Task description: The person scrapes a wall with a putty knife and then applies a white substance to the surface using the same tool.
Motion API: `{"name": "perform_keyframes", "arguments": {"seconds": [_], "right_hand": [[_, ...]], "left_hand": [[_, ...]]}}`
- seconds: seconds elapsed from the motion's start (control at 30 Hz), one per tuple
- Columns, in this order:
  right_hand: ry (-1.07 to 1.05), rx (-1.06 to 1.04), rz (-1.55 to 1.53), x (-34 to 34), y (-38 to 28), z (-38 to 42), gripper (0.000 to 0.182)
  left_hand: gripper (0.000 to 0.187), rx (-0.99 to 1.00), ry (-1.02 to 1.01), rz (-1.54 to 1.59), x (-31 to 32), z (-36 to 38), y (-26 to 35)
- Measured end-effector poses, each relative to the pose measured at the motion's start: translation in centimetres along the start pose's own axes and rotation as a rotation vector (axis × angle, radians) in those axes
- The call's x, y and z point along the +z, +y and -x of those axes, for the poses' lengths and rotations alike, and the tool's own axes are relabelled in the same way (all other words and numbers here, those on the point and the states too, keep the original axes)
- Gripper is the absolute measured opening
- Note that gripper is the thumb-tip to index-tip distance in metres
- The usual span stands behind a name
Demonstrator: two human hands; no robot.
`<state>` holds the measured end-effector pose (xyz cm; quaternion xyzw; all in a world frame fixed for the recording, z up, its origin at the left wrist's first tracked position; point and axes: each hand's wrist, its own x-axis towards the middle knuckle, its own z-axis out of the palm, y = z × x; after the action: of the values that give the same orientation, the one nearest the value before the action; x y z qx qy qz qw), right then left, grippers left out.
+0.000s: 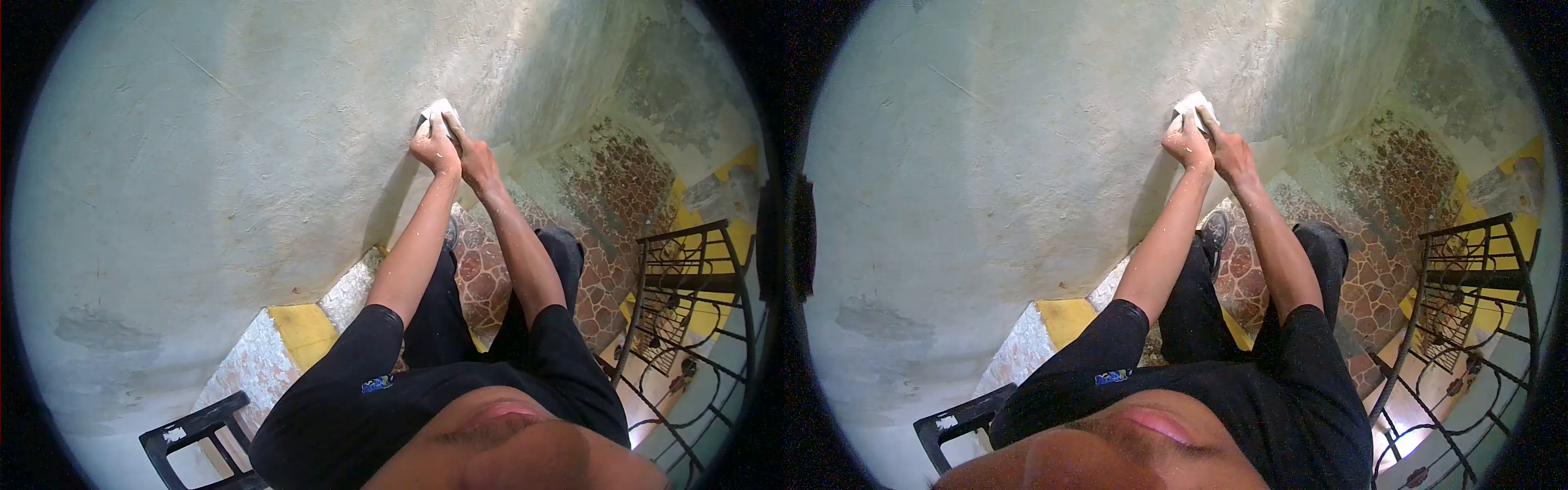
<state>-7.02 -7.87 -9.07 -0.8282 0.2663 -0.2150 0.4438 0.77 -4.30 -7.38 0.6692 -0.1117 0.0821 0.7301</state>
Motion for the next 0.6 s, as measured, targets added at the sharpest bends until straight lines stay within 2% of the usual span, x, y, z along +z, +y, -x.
{"name": "perform_keyframes", "arguments": {"seconds": [0.1,0.17,0.2,0.27,0.5,0.6], "right_hand": [[0.049,-0.059,0.040,-0.1,-0.4,0.3,0.069],[0.057,-0.026,-0.020,0.4,-1.0,0.7,0.070],[0.025,0.013,-0.025,0.7,-1.3,0.8,0.076],[0.011,0.037,-0.083,1.3,-2.0,1.1,0.080],[0.091,0.034,-0.360,2.3,-3.9,1.1,0.091],[0.074,0.042,-0.319,1.9,-4.0,1.0,0.093]], "left_hand": [[0.029,-0.035,-0.009,0.022,0.1,0.1,-0.1],[0.030,0.092,0.028,0.012,0.2,0.3,0.5],[0.030,0.100,0.028,0.007,-0.3,0.2,1.1],[0.031,0.135,-0.063,-0.227,-1.1,-0.2,2.3],[0.031,0.186,-0.168,-0.350,-1.4,-2.0,3.8],[0.032,0.201,-0.142,-0.335,-1.1,-2.0,3.5]]}}
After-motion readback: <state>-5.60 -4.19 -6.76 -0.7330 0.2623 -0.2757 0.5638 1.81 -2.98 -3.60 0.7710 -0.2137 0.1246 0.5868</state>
